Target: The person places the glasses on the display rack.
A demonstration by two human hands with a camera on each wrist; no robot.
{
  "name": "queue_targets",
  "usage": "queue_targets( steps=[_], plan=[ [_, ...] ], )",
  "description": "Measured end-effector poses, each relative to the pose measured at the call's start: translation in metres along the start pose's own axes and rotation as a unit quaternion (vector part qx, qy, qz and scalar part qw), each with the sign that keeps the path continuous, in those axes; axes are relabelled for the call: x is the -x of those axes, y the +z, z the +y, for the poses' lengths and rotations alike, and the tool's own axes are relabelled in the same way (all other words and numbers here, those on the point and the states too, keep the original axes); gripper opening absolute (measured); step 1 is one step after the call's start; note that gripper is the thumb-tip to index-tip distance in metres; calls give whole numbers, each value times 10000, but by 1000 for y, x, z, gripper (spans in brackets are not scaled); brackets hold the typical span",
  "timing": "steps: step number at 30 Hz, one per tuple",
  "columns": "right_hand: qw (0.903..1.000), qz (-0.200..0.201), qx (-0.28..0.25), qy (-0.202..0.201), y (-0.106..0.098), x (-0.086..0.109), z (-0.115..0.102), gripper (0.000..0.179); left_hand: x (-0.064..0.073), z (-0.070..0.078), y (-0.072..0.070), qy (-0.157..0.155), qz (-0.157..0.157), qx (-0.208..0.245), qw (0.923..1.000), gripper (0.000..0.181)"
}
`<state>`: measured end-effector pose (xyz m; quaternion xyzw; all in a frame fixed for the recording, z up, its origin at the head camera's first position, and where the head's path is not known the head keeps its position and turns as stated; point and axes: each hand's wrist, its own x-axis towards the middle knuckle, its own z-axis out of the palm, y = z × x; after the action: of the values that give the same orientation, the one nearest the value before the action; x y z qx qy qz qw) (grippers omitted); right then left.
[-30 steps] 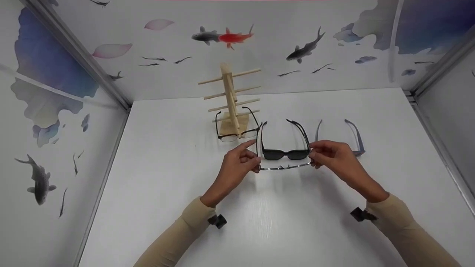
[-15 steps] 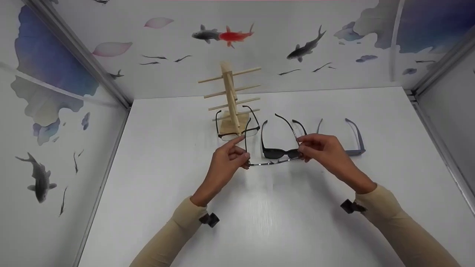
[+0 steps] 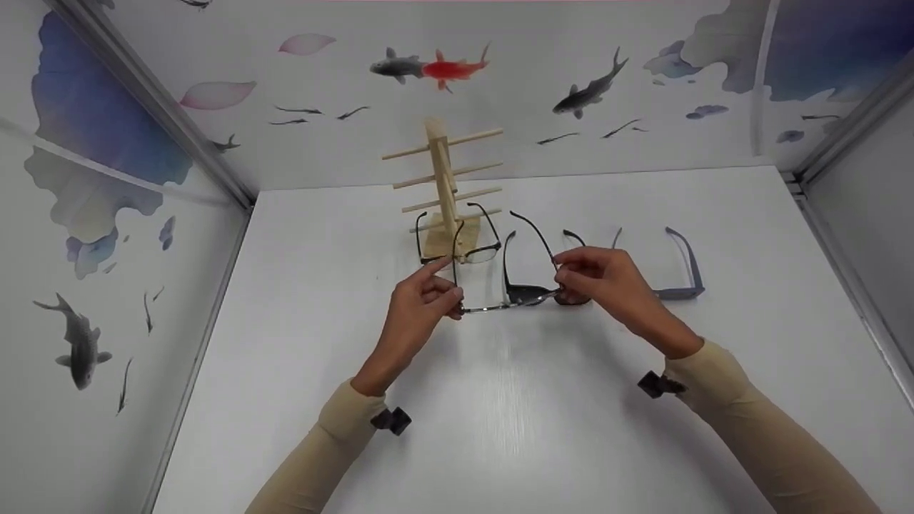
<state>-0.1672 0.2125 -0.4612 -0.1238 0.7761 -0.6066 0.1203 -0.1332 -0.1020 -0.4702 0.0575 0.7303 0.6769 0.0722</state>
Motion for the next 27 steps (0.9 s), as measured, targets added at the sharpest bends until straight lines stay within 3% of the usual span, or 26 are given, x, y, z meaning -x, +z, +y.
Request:
queue_targets(
  steps=[20,27],
  plan=[
    [9995,-157,-254,-112,20,-35,-14,29,-8,2,-28,141,521,-24,9985,49],
    [9988,-131,-442,-177,27,-50,-17,29,-17,1,-39,229,675,-104,9974,47]
  ],
)
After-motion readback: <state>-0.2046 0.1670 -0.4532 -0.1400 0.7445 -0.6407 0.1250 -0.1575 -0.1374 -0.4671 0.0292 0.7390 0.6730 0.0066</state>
